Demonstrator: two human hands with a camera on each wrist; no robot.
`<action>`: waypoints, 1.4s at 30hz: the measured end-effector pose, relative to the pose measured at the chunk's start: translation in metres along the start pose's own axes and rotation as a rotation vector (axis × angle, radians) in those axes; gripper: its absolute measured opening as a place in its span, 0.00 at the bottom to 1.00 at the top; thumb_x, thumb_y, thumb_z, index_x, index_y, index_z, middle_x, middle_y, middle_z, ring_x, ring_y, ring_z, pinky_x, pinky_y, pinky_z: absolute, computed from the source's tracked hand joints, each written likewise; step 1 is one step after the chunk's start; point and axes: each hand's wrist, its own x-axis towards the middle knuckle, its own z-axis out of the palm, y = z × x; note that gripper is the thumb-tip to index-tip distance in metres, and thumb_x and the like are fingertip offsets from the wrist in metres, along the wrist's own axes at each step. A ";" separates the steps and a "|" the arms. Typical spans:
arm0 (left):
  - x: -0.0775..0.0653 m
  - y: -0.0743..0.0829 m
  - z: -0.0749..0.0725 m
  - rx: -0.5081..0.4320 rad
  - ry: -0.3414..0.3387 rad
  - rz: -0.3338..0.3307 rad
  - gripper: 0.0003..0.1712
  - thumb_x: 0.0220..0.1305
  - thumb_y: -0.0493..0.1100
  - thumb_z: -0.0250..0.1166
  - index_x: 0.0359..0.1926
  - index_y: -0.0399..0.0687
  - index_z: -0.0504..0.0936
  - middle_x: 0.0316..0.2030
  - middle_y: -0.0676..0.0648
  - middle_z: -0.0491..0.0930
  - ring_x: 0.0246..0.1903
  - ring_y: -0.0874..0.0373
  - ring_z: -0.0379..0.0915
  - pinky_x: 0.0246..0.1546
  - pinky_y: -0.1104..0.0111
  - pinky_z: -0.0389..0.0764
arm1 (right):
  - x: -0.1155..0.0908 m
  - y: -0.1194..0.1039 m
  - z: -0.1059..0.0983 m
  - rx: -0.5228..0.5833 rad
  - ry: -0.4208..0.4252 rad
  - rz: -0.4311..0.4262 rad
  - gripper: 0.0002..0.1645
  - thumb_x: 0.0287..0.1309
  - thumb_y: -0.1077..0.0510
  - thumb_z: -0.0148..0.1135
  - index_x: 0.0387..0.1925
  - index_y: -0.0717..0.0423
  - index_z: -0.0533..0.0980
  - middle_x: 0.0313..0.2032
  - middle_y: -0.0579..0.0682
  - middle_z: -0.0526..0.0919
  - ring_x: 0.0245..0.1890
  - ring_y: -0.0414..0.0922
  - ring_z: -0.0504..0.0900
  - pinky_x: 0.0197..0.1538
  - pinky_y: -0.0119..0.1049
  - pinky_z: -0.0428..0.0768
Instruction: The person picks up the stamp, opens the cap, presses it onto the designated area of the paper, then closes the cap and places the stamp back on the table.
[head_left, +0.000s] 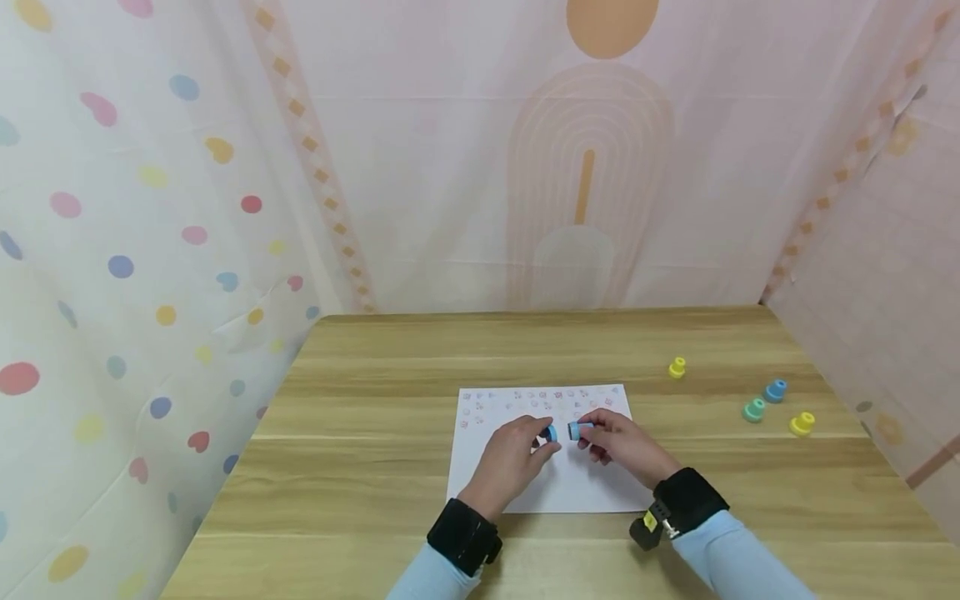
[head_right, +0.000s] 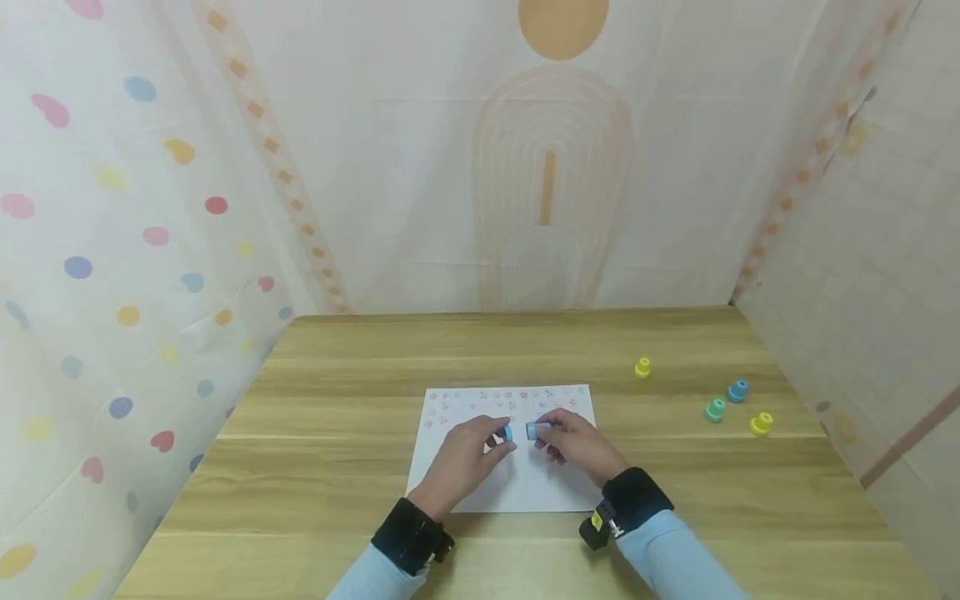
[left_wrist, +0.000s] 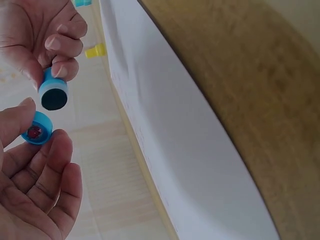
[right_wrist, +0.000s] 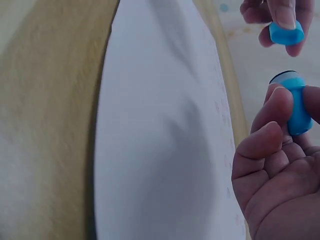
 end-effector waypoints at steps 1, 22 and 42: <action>0.000 0.000 0.000 -0.003 -0.001 0.004 0.24 0.58 0.47 0.68 0.53 0.40 0.81 0.37 0.45 0.85 0.32 0.58 0.77 0.36 0.66 0.83 | -0.001 0.001 0.001 0.012 -0.014 -0.006 0.17 0.70 0.57 0.50 0.48 0.69 0.70 0.32 0.52 0.78 0.28 0.44 0.73 0.33 0.34 0.73; -0.004 -0.001 0.007 -0.022 -0.065 0.068 0.17 0.59 0.48 0.67 0.46 0.44 0.85 0.29 0.52 0.82 0.26 0.65 0.71 0.24 0.76 0.75 | -0.003 0.011 0.020 0.179 -0.139 0.016 0.14 0.72 0.58 0.45 0.47 0.67 0.69 0.30 0.48 0.75 0.26 0.41 0.69 0.29 0.30 0.68; -0.005 -0.001 0.005 -0.012 -0.085 0.032 0.25 0.61 0.51 0.65 0.56 0.41 0.79 0.36 0.48 0.85 0.32 0.60 0.75 0.32 0.70 0.80 | 0.000 0.004 0.025 0.164 -0.150 0.012 0.16 0.72 0.54 0.47 0.45 0.66 0.69 0.29 0.46 0.75 0.25 0.42 0.68 0.28 0.31 0.67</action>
